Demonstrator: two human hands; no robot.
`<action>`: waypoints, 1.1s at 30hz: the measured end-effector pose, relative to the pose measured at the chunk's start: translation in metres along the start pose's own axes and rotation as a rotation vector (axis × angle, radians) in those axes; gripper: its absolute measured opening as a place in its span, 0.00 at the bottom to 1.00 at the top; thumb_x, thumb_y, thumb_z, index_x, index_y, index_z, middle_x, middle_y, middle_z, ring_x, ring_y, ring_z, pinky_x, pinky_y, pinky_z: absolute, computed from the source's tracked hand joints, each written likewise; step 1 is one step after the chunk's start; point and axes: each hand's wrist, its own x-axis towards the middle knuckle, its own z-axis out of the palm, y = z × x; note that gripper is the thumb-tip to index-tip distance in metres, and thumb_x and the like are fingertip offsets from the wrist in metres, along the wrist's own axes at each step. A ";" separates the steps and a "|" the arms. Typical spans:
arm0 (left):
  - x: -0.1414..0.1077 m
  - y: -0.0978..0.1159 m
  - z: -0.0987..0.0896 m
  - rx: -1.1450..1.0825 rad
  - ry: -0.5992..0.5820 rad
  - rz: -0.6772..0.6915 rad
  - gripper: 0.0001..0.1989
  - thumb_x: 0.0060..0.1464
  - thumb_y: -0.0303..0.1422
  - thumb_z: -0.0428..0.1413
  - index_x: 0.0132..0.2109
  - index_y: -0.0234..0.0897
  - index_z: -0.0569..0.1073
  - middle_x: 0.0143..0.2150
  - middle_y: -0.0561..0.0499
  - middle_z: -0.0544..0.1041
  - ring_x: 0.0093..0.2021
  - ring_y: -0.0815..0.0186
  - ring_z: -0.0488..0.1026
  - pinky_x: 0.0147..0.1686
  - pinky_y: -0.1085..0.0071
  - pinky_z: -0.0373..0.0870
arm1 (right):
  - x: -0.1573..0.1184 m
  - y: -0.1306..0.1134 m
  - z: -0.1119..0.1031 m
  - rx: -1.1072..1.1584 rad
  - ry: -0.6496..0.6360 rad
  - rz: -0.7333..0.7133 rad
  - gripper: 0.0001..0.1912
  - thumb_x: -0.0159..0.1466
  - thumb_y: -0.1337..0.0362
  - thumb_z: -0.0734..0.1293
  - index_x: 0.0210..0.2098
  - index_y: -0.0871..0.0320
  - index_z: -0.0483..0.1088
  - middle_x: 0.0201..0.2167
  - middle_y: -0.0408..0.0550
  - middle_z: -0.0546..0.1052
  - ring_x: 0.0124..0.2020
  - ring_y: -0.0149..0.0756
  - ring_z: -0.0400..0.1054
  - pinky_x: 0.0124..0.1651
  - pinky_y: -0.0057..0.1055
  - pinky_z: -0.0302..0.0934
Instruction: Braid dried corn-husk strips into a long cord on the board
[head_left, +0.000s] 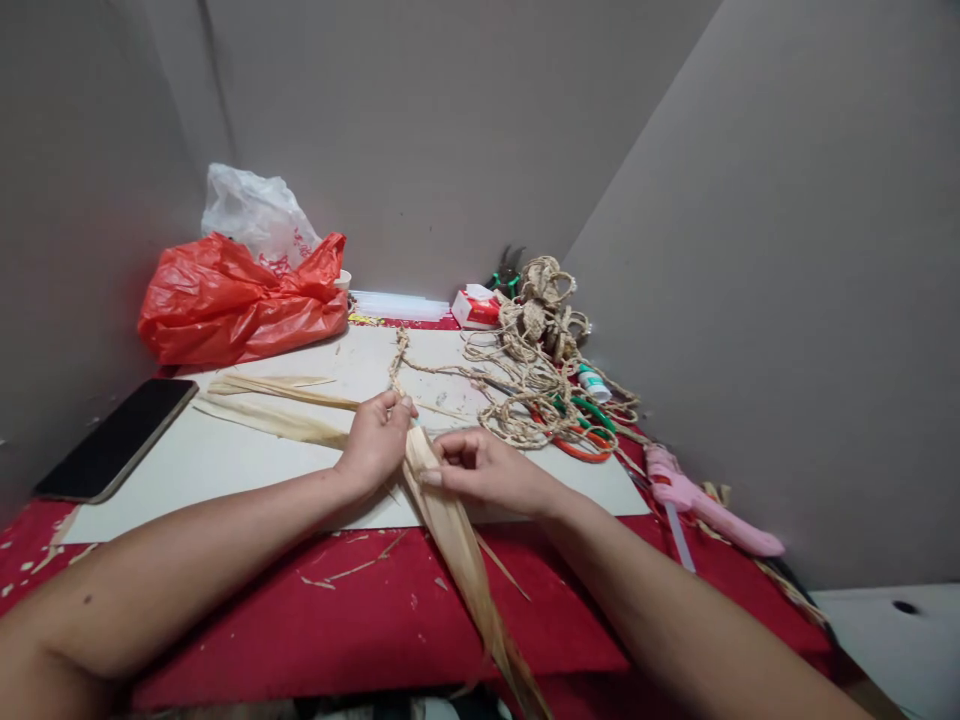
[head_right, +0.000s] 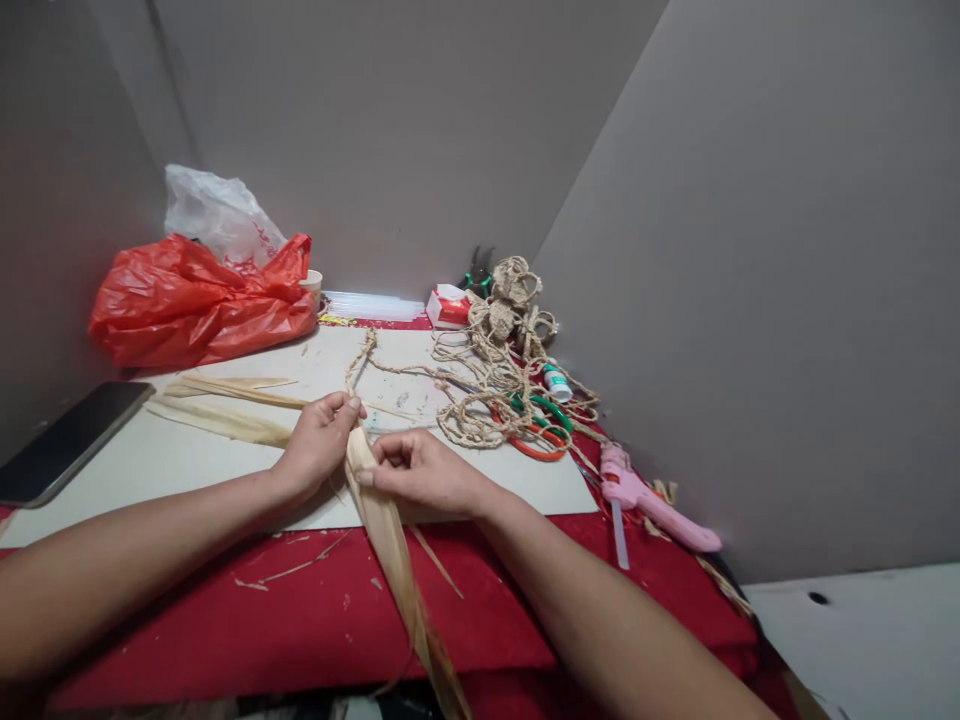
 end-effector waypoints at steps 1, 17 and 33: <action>0.000 0.000 0.000 0.013 -0.006 0.000 0.12 0.54 0.38 0.49 0.28 0.36 0.65 0.19 0.59 0.58 0.19 0.74 0.54 0.21 0.77 0.53 | 0.000 0.000 -0.001 -0.008 0.038 0.002 0.15 0.54 0.56 0.68 0.23 0.61 0.64 0.16 0.36 0.60 0.17 0.22 0.50 0.20 0.22 0.44; 0.000 0.000 0.003 0.155 0.018 0.085 0.12 0.53 0.33 0.48 0.24 0.35 0.66 0.19 0.57 0.61 0.22 0.71 0.56 0.26 0.74 0.53 | 0.003 0.006 0.011 -0.439 0.312 -0.241 0.08 0.55 0.68 0.61 0.20 0.59 0.60 0.16 0.38 0.59 0.20 0.25 0.51 0.24 0.24 0.47; 0.000 -0.001 0.001 -0.008 -0.013 -0.079 0.12 0.53 0.38 0.50 0.27 0.35 0.68 0.18 0.57 0.62 0.19 0.73 0.56 0.22 0.76 0.53 | 0.006 0.005 -0.002 -0.309 0.486 -0.136 0.11 0.56 0.65 0.61 0.18 0.58 0.58 0.16 0.38 0.58 0.20 0.26 0.52 0.24 0.25 0.47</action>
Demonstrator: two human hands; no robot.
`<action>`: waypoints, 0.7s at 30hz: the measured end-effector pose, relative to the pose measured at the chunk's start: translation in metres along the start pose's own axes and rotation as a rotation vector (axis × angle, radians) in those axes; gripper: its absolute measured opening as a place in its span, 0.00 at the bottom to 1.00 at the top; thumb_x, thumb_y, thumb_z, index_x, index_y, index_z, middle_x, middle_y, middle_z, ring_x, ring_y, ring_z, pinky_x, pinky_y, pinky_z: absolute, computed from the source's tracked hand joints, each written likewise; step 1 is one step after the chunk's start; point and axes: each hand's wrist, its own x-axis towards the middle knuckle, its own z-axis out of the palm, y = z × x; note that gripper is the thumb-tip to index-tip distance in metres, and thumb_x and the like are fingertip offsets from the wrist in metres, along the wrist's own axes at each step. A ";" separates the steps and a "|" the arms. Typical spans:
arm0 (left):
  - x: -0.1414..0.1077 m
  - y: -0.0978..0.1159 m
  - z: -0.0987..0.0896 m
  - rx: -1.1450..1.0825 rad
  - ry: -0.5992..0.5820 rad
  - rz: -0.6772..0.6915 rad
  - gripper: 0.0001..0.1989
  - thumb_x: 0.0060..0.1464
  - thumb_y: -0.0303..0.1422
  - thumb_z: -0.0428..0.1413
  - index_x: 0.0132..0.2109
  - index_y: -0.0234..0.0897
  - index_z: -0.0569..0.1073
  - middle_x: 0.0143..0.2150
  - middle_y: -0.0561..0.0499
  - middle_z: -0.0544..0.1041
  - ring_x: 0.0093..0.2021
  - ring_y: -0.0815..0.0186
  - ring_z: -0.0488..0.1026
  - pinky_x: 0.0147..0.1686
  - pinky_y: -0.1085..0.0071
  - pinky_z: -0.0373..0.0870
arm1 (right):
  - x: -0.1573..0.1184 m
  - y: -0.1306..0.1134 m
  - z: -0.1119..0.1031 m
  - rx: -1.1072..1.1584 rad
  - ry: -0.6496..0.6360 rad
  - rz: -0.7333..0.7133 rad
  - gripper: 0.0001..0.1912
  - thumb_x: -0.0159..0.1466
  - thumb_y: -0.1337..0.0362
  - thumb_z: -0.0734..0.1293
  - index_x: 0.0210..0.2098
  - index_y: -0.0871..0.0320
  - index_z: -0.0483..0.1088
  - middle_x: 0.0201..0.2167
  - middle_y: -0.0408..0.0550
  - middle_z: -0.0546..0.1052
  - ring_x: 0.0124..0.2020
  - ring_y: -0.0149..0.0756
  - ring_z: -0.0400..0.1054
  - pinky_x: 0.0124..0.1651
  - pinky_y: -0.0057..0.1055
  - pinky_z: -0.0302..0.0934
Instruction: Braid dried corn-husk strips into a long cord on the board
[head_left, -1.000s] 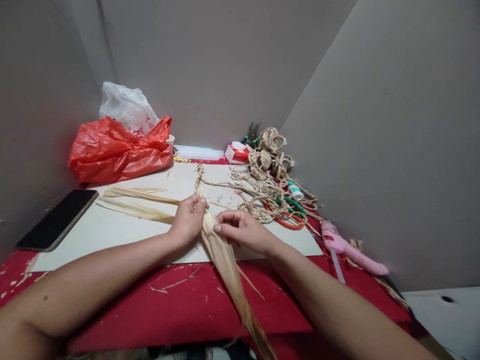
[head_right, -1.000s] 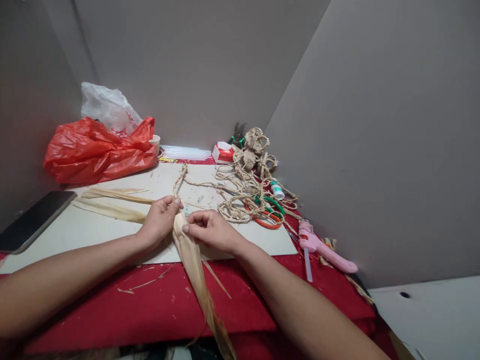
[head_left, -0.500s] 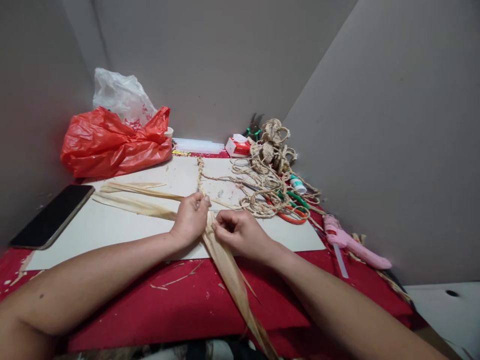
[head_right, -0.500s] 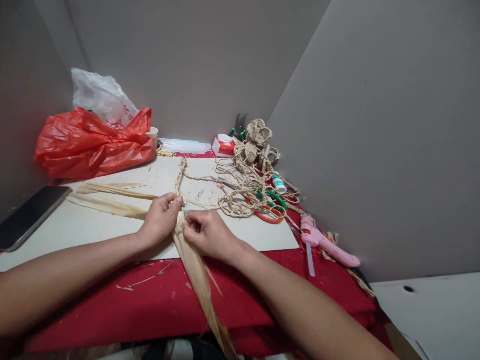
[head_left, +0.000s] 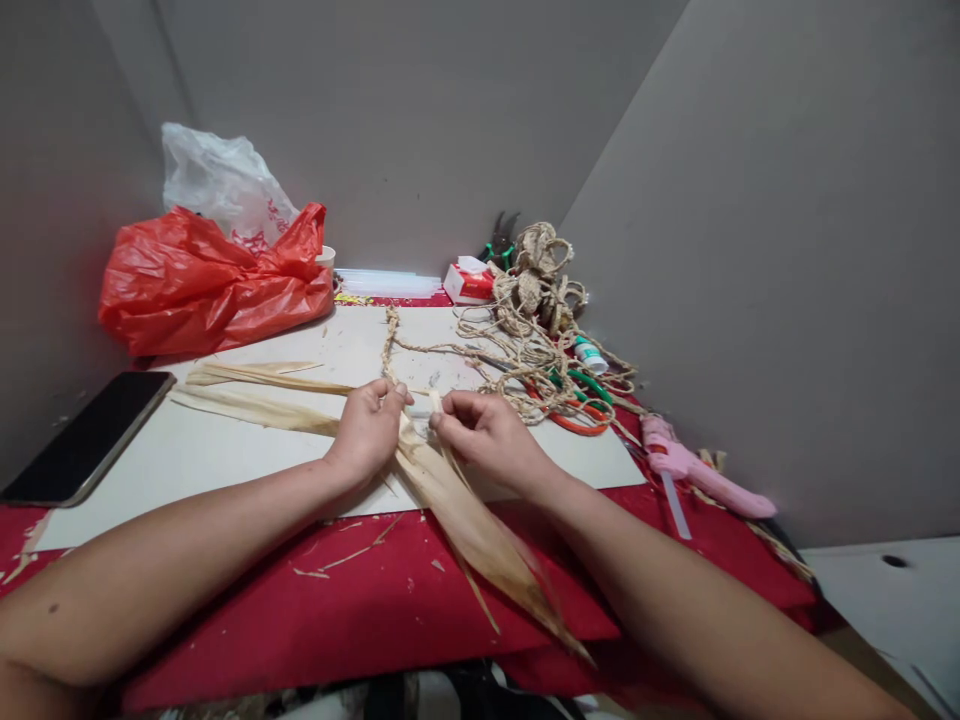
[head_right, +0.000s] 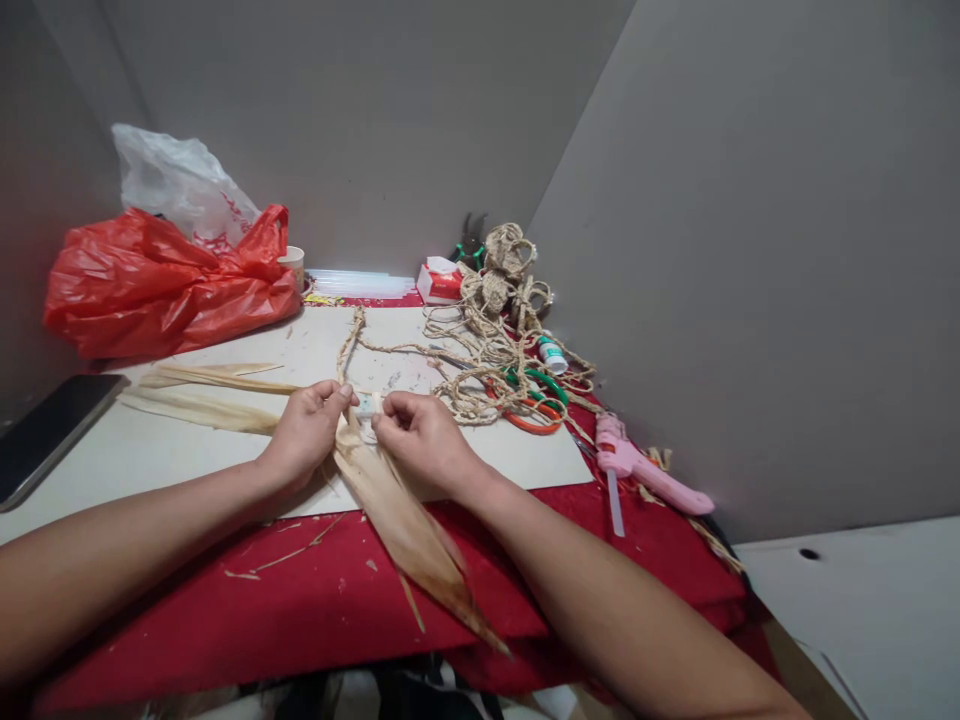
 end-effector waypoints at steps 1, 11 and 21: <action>0.000 0.000 0.000 -0.010 -0.002 -0.007 0.12 0.53 0.38 0.50 0.27 0.35 0.68 0.18 0.57 0.63 0.19 0.73 0.56 0.22 0.76 0.53 | 0.000 -0.002 0.000 0.061 -0.022 0.014 0.11 0.57 0.63 0.61 0.20 0.58 0.59 0.17 0.39 0.61 0.21 0.26 0.54 0.25 0.25 0.49; 0.003 -0.004 0.000 -0.050 0.010 -0.019 0.11 0.53 0.38 0.51 0.27 0.35 0.69 0.20 0.55 0.67 0.21 0.72 0.60 0.24 0.75 0.56 | 0.003 -0.010 -0.018 0.801 0.012 0.179 0.15 0.57 0.54 0.66 0.28 0.55 0.56 0.11 0.31 0.55 0.13 0.24 0.52 0.22 0.25 0.55; 0.002 -0.004 -0.003 -0.027 0.035 -0.028 0.12 0.51 0.39 0.53 0.27 0.35 0.69 0.18 0.57 0.64 0.20 0.72 0.56 0.23 0.75 0.52 | -0.019 -0.047 -0.135 -0.355 1.166 -0.267 0.09 0.53 0.66 0.67 0.25 0.56 0.60 0.22 0.41 0.61 0.22 0.27 0.53 0.27 0.30 0.48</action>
